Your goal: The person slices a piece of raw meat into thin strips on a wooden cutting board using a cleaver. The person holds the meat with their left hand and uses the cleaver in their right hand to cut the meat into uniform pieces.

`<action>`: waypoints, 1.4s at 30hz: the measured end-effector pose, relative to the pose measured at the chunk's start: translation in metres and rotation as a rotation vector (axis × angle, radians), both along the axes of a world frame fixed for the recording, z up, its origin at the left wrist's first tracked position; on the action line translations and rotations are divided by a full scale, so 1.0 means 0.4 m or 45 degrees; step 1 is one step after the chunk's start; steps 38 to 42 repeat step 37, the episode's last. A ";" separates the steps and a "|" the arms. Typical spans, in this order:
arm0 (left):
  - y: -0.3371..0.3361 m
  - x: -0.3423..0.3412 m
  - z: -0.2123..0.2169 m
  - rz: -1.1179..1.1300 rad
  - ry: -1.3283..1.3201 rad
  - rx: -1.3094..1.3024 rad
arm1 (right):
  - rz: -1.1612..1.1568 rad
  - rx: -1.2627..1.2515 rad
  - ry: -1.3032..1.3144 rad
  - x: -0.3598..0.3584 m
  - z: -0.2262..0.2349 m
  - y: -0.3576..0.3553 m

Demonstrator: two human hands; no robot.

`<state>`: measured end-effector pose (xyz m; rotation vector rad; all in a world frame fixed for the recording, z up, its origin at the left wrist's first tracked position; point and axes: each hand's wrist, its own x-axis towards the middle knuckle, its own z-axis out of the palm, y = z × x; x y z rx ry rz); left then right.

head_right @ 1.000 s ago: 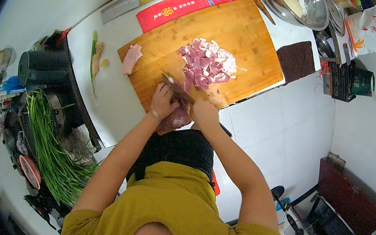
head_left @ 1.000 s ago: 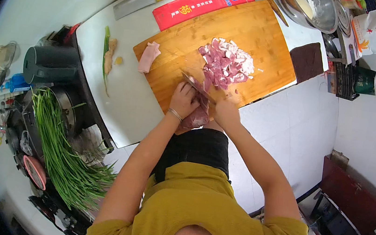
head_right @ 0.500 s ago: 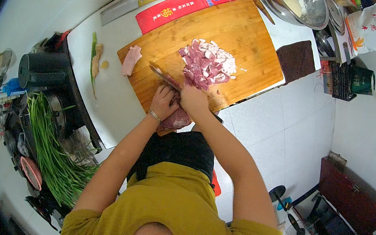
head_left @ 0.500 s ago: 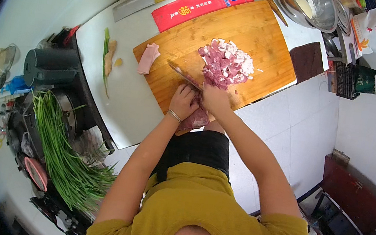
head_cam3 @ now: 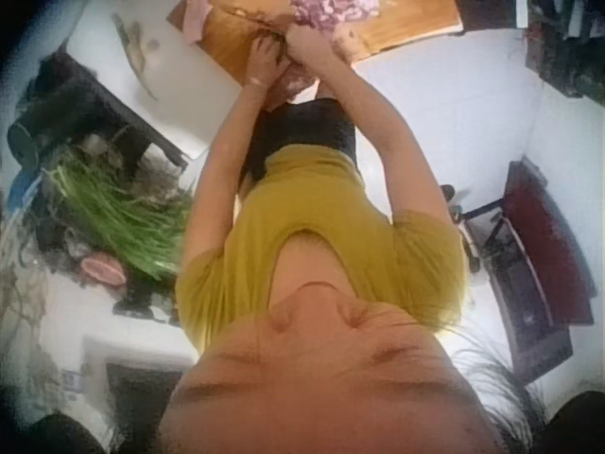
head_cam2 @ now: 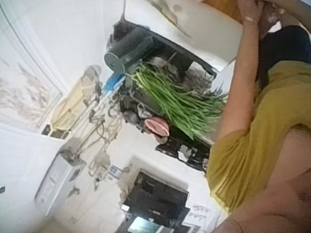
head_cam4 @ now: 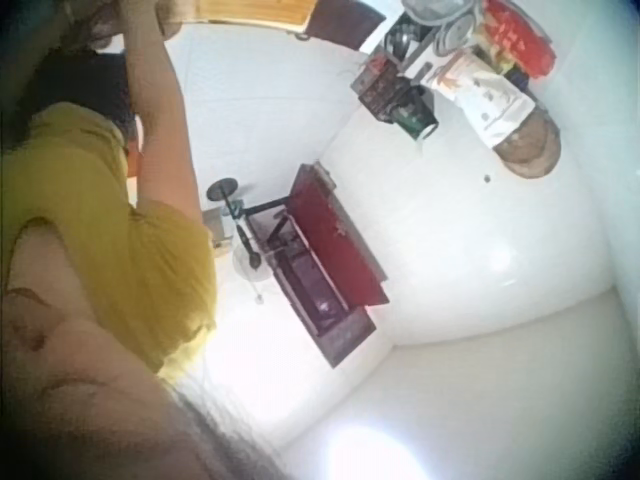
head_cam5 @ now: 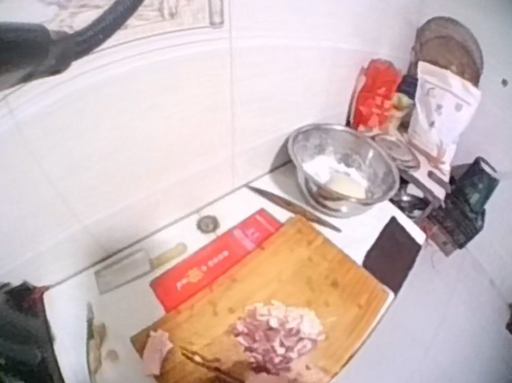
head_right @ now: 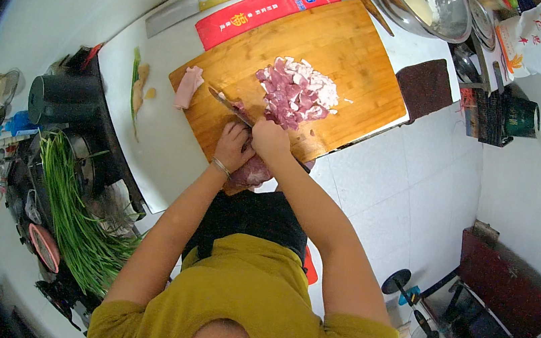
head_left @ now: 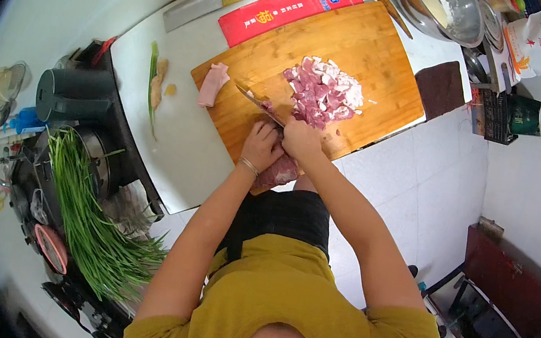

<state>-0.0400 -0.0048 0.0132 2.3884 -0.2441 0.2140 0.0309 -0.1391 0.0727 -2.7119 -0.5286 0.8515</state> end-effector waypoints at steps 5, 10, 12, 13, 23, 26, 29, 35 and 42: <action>0.004 -0.008 0.008 0.034 -0.027 0.060 | -0.073 -0.069 0.082 -0.095 -0.044 -0.134; 0.005 -0.011 0.001 0.009 0.019 0.034 | -0.172 0.039 0.005 -0.100 -0.006 -0.131; 0.001 -0.005 0.001 -0.027 0.028 0.014 | -0.159 0.115 -0.055 -0.037 -0.019 -0.056; 0.003 -0.001 0.007 -0.037 0.008 0.002 | -0.154 0.110 -0.051 0.001 -0.012 -0.023; -0.037 -0.015 0.090 -0.133 -0.133 0.116 | -0.350 0.200 -0.152 0.020 0.102 -0.180; -0.052 -0.025 0.072 -0.177 -0.079 0.127 | -0.307 0.090 -0.057 -0.086 0.083 -0.182; -0.044 -0.028 0.057 -0.162 -0.011 0.101 | -0.287 0.052 0.028 -0.147 0.039 -0.177; -0.048 -0.012 0.040 -0.146 0.030 0.096 | -0.357 0.081 0.070 -0.126 -0.029 -0.123; -0.044 -0.008 0.022 -0.137 0.020 0.140 | -0.395 0.107 0.012 -0.145 -0.039 -0.136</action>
